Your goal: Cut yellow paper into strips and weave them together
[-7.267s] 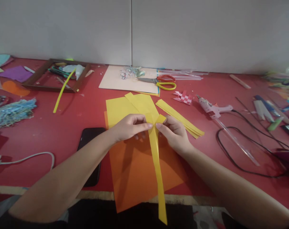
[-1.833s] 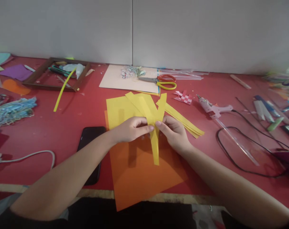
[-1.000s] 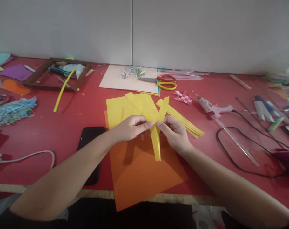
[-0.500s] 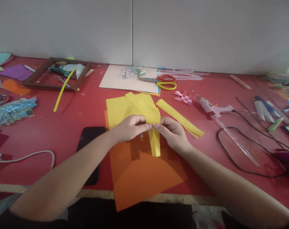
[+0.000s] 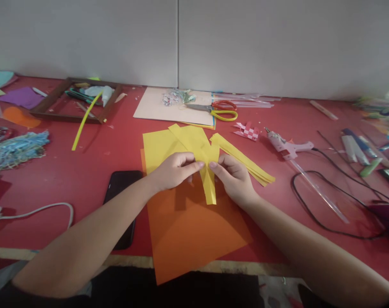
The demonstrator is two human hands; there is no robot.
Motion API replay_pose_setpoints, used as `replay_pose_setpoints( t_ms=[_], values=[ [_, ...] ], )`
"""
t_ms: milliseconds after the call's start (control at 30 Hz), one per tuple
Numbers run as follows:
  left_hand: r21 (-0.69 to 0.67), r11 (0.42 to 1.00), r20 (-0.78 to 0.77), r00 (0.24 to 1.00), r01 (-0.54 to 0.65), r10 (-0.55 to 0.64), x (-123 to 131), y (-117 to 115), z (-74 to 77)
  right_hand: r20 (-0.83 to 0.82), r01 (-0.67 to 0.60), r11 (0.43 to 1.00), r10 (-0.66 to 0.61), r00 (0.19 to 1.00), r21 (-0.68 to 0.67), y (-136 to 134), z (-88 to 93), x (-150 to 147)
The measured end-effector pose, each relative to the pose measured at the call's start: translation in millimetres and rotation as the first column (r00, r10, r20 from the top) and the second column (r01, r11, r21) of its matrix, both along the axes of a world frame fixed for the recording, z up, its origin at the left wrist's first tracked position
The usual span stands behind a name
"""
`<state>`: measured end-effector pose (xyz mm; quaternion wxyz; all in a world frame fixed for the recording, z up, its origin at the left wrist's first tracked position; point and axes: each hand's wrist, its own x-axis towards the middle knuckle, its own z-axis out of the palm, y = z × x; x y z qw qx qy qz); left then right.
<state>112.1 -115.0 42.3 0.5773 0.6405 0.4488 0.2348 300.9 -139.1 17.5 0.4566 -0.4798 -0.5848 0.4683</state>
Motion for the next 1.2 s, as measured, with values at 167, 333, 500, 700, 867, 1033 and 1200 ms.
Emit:
replay_pose_setpoints(
  t_ms=[167,333,500,700,867,1033,1200],
  values=[
    [-0.001,0.992,0.045,0.991,0.124,-0.124,0,-1,-1.7,0.023,0.025,1.000,-0.026,0.999,0.011,1,-2.1,1],
    [-0.034,0.988,0.010,0.989,0.150,-0.150,0,-1,-6.6,-0.029,-0.039,0.999,0.038,0.999,-0.027,1,-1.0,1],
    [-0.055,0.991,0.038,0.992,0.120,-0.118,-2,0,-8.1,-0.043,-0.096,0.995,0.096,0.994,-0.017,-1,-1.2,1],
    [-0.076,0.992,0.104,0.990,0.103,-0.095,0,0,-4.5,-0.054,-0.074,0.997,0.075,0.996,0.024,-2,0.0,-1],
    [-0.076,0.995,0.115,0.992,0.064,-0.055,1,1,-3.7,-0.049,-0.009,1.000,0.010,0.999,0.007,-3,0.5,0],
    [-0.106,0.991,0.061,0.996,0.078,-0.072,-2,0,-1.7,-0.027,0.032,0.999,-0.031,0.999,0.015,-2,-0.3,2],
    [-0.128,0.956,0.126,0.961,0.264,-0.248,-2,-3,3.4,-0.052,0.025,0.999,-0.026,0.998,-0.020,-2,0.4,1]
  ],
)
